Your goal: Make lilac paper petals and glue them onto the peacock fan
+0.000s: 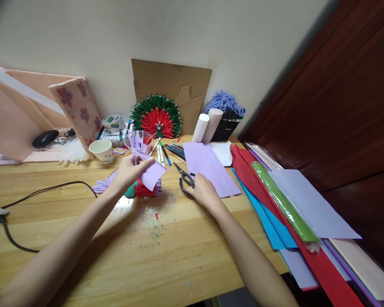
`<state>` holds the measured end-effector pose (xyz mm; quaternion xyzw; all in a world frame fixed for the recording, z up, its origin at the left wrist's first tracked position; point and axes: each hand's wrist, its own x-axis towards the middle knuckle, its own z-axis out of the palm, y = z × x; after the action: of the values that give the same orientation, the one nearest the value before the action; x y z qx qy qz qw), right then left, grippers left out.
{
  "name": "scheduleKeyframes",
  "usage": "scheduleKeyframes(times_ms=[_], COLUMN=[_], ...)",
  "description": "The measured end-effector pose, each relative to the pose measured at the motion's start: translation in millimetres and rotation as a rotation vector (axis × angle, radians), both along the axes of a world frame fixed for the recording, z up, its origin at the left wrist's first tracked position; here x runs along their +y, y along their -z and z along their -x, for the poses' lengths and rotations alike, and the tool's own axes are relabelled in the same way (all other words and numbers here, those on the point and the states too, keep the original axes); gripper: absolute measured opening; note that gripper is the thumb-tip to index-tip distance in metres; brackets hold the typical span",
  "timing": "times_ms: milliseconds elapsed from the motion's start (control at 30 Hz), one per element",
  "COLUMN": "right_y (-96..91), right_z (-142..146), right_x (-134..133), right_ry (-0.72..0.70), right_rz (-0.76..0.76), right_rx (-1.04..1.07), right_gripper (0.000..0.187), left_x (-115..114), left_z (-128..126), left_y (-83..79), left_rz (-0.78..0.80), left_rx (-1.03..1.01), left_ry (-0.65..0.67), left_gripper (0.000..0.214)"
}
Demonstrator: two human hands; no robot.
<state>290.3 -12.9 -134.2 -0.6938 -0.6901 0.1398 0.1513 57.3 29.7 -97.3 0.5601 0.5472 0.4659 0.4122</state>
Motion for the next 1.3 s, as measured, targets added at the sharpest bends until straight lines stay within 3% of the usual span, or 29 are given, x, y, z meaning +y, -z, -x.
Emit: scheduleKeyframes(times_ms=[200,333,433,533,633,700,800,1000,1300], right_y=[-4.5,-2.2,-1.7,-6.0,-10.9,-10.6,-2.9,14.1,9.0], right_z=[-12,-17,-12,4,26,39,50,53,52], right_x=[1,10,15,11,-3,-14,-26,-29,-30], right_ry=[0.066,0.14,0.18,-0.03,-0.331,-0.44,-0.505,-0.494,-0.482], right_rz=[0.042,-0.039,-0.066,0.024,0.29,0.508,0.654,0.592,0.52], right_rx=[0.283,0.319,0.556,0.97,1.377,1.498,1.471,1.349,1.308], right_gripper=[0.018,0.02,0.022,0.026,0.043,0.066,0.082,0.083,0.083], left_x=[2,2,2,2,2,1,0,-3,-5], left_z=[4,4,3,4,6,7,6,1,-4], left_y=[-1.0,-0.9,-2.6,-5.9,-9.4,-11.4,-12.9,-9.2,-6.2], left_rz=[-0.059,-0.057,-0.058,-0.07,-0.095,-0.109,-0.14,-0.148,-0.133], left_rx=[0.095,0.043,0.027,0.057,0.06,0.045,0.034,0.032,0.089], left_ry=[-0.015,-0.006,-0.013,-0.031,-0.033,-0.041,-0.067,-0.061,0.0], left_gripper=[0.038,0.038,0.038,0.039,0.039,0.04,0.041,0.041,0.043])
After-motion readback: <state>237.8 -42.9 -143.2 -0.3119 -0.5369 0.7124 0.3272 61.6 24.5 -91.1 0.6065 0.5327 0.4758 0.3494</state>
